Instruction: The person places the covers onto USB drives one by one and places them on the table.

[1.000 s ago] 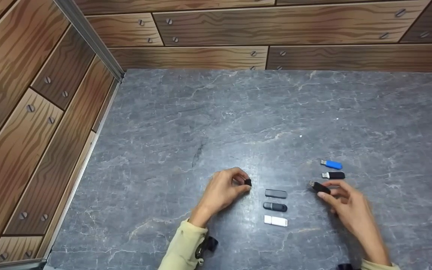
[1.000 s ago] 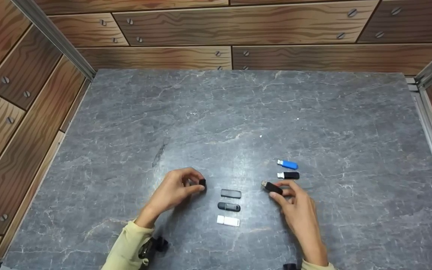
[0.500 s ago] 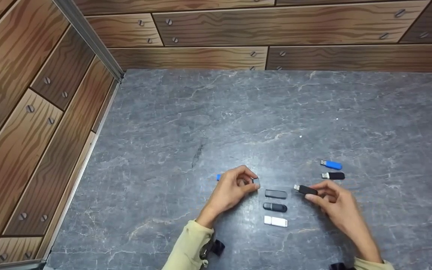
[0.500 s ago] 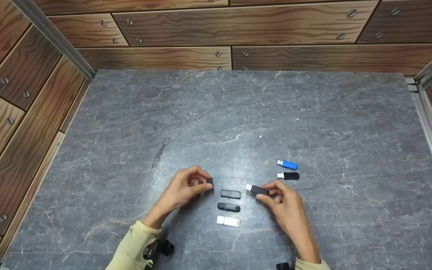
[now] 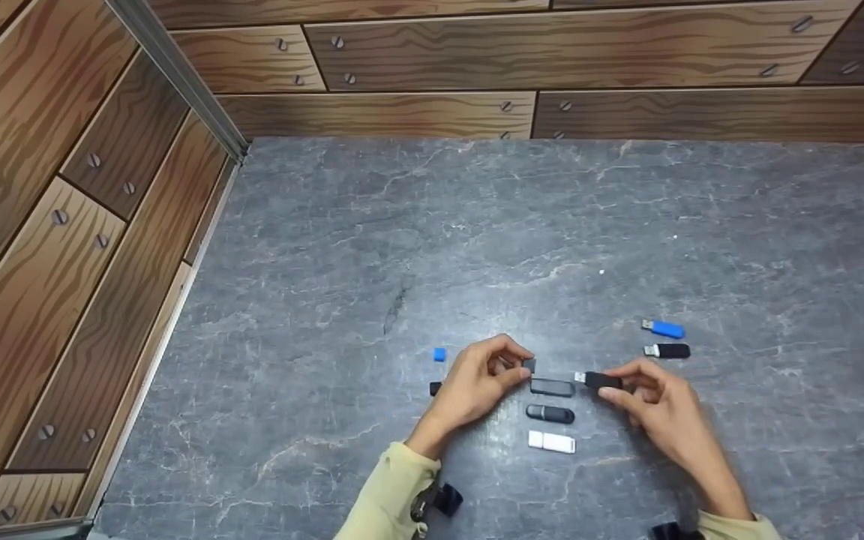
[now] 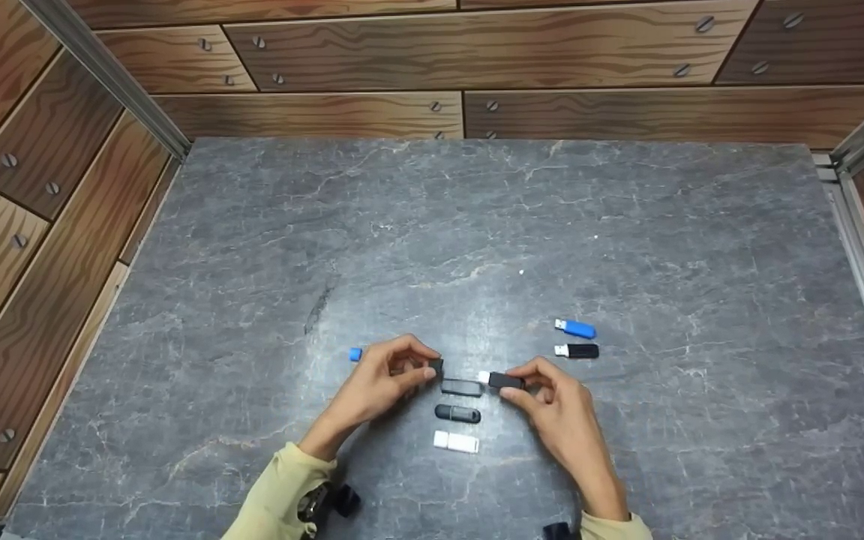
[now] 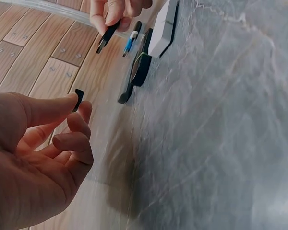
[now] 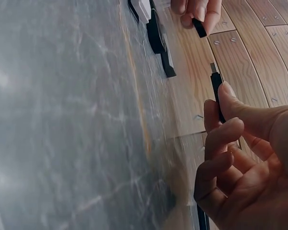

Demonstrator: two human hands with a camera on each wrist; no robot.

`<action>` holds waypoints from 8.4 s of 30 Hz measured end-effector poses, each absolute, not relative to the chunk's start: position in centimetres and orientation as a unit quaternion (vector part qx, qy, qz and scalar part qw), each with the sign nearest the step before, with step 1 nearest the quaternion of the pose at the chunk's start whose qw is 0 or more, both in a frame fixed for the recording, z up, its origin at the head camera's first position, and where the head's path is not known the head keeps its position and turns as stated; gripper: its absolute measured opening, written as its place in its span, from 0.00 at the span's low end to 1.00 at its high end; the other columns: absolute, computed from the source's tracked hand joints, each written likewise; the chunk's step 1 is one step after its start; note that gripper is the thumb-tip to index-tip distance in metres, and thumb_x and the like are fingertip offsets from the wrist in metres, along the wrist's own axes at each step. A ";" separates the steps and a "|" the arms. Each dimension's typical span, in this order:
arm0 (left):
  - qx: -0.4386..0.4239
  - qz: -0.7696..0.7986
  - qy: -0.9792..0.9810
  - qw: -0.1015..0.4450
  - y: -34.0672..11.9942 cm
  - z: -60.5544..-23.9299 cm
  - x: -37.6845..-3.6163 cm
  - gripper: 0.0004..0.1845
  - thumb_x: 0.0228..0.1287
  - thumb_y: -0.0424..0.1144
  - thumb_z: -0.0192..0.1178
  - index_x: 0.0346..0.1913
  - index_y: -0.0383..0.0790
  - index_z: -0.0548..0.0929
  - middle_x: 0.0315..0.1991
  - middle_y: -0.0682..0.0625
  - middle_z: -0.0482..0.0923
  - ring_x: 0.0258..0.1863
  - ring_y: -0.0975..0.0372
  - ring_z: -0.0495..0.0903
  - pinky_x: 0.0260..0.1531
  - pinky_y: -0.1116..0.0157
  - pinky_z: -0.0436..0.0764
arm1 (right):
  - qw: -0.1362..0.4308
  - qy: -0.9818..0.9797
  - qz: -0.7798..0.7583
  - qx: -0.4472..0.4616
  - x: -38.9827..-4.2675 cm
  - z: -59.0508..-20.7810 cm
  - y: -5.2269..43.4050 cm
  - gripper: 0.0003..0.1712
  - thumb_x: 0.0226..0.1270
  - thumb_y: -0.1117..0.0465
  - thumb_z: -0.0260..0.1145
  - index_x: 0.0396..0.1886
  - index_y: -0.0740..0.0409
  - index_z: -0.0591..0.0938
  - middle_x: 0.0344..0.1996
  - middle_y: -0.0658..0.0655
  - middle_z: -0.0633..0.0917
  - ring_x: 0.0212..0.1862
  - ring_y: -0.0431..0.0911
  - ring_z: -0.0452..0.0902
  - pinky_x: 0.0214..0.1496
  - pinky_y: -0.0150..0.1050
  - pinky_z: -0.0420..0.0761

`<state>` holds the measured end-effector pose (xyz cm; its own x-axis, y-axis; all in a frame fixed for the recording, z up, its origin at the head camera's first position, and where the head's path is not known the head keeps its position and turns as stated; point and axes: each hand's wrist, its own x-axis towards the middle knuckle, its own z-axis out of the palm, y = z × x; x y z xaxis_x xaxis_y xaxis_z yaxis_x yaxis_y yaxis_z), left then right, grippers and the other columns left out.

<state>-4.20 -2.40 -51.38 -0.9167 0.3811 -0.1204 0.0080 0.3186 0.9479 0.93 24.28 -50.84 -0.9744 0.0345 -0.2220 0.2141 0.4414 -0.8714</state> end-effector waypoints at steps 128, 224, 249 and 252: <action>0.200 0.319 0.921 0.101 -0.8 -50.9 -5.6 0.13 0.70 0.34 0.68 0.54 0.40 0.88 0.40 0.52 0.87 0.34 0.69 0.81 0.36 0.76 0.80 | 0.072 0.902 -0.426 0.003 -2.9 -51.5 20.6 0.18 0.66 0.67 0.75 0.55 0.64 0.86 0.33 0.55 0.86 0.27 0.34 0.73 0.33 0.29 0.74; 0.132 0.620 0.726 0.265 -7.4 -50.1 -6.3 0.13 0.61 0.27 0.73 0.45 0.27 0.81 0.32 0.53 0.83 0.24 0.63 0.77 0.22 0.74 0.76 | 0.057 0.809 -0.582 0.056 -0.5 -51.2 24.9 0.16 0.69 0.67 0.74 0.54 0.68 0.84 0.33 0.37 0.90 0.24 0.35 0.76 0.26 0.32 0.78; 0.130 0.635 0.720 0.250 -2.3 -50.7 -4.2 0.13 0.69 0.29 0.68 0.54 0.35 0.87 0.36 0.32 0.89 0.16 0.65 0.76 0.14 0.73 0.74 | 0.095 0.805 -0.585 -0.019 0.2 -51.6 22.4 0.12 0.71 0.64 0.73 0.51 0.60 0.86 0.35 0.51 0.91 0.28 0.38 0.77 0.29 0.31 0.76; 0.127 0.628 0.728 0.242 -2.1 -50.7 -4.1 0.12 0.68 0.30 0.69 0.53 0.37 0.88 0.37 0.36 0.90 0.17 0.65 0.77 0.14 0.73 0.73 | 0.095 0.802 -0.590 -0.022 0.2 -51.6 22.3 0.12 0.70 0.64 0.73 0.51 0.60 0.86 0.35 0.49 0.91 0.28 0.37 0.77 0.30 0.31 0.76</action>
